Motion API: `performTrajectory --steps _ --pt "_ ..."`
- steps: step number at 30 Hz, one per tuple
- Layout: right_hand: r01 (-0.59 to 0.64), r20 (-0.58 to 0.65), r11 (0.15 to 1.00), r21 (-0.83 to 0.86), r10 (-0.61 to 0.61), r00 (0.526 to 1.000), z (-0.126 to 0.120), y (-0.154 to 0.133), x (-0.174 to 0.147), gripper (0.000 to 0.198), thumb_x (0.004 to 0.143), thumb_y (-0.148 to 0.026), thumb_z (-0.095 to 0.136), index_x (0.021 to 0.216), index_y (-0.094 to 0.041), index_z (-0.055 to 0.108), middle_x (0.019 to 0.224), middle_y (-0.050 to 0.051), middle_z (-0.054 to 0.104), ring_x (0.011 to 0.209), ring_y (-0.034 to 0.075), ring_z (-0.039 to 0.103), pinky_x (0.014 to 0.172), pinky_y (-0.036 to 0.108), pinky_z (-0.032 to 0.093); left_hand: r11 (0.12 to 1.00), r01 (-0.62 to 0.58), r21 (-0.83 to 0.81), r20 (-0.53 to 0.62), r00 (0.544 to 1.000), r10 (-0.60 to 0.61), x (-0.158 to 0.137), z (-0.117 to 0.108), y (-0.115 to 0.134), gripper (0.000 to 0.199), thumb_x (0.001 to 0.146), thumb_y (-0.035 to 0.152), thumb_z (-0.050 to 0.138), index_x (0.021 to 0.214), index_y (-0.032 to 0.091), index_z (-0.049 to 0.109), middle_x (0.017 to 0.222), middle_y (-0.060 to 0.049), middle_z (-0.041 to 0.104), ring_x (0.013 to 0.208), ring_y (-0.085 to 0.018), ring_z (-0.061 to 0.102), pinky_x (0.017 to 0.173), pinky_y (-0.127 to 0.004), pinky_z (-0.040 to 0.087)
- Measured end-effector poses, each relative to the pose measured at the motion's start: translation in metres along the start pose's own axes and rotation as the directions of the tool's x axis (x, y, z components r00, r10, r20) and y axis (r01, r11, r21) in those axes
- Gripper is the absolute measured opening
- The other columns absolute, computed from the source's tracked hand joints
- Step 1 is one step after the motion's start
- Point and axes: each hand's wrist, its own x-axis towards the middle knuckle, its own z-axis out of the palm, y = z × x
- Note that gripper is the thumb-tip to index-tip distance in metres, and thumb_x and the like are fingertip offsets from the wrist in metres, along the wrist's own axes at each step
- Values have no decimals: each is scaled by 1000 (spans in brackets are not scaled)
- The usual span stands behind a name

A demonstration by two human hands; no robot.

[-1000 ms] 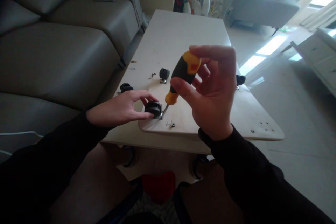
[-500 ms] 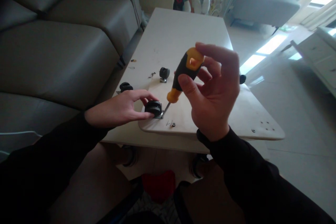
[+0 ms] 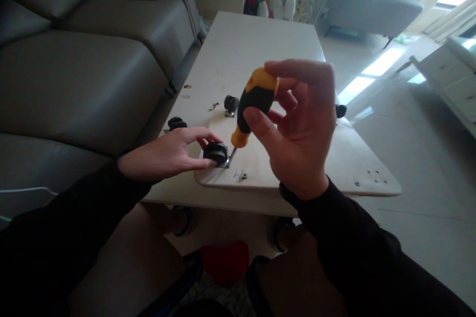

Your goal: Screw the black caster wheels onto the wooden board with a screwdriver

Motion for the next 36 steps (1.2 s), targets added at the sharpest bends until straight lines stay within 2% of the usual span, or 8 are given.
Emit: performTrajectory --steps 2,8,14,18,22,28,33,36 --pt "8 -27 1000 15 -7 1000 1 -1 0 45 75 -45 84 114 -41 61 103 -3 61 91 18 70 76 35 68 1000 15 1 6 1000 -15 0 -1 1 39 81 30 74 118 19 73 109 -7 76 98 -23 68 90 -35 51" --pt "-18 78 989 144 7 997 1 -3 1 35 86 -43 72 120 -39 64 115 1 65 113 27 71 102 51 62 1000 -8 8 2 1000 8 0 -1 0 39 80 30 74 117 20 73 109 -6 76 98 -23 69 92 -37 51" --pt "-27 17 996 87 26 1000 0 -5 0 47 75 -41 86 114 -42 62 105 -3 63 92 19 70 81 38 68 1000 1 -2 -2 1000 -1 0 0 1 39 80 31 74 118 19 73 108 -7 76 98 -23 68 93 -37 51" --pt "3 -8 997 78 -2 1000 -1 -2 1 44 76 -41 85 114 -41 64 112 -2 61 98 21 70 88 42 67 1000 3 1 5 1000 -3 0 0 1 40 80 31 73 118 19 72 109 -7 76 99 -23 68 93 -37 51" --pt "-10 53 996 87 6 999 -1 0 2 38 83 -46 77 117 -39 63 115 -1 62 111 25 71 99 49 63 1000 2 15 1 1000 -2 0 0 1 40 80 32 74 118 19 72 110 -7 76 99 -23 68 92 -37 51" --pt "5 -11 991 136 -4 1000 2 -5 0 53 70 -29 90 114 -41 63 101 -6 64 89 14 70 79 31 66 1000 0 30 -6 1000 0 0 1 -1 40 80 31 75 118 19 72 110 -7 76 99 -24 68 93 -37 51" --pt "-54 76 989 134 44 996 1 -10 -1 43 81 -39 80 119 -38 60 107 -3 64 112 22 71 104 48 61 1000 -8 18 1 1000 8 1 1 -1 38 80 31 75 117 19 72 110 -6 75 98 -23 68 93 -37 51" --pt "-87 110 992 86 77 991 0 -9 -2 46 82 -45 79 120 -41 55 109 -3 64 113 24 72 102 50 62 1000 -12 19 -2 1000 12 1 1 -2 38 80 32 76 116 19 72 109 -6 75 98 -23 68 93 -38 51"
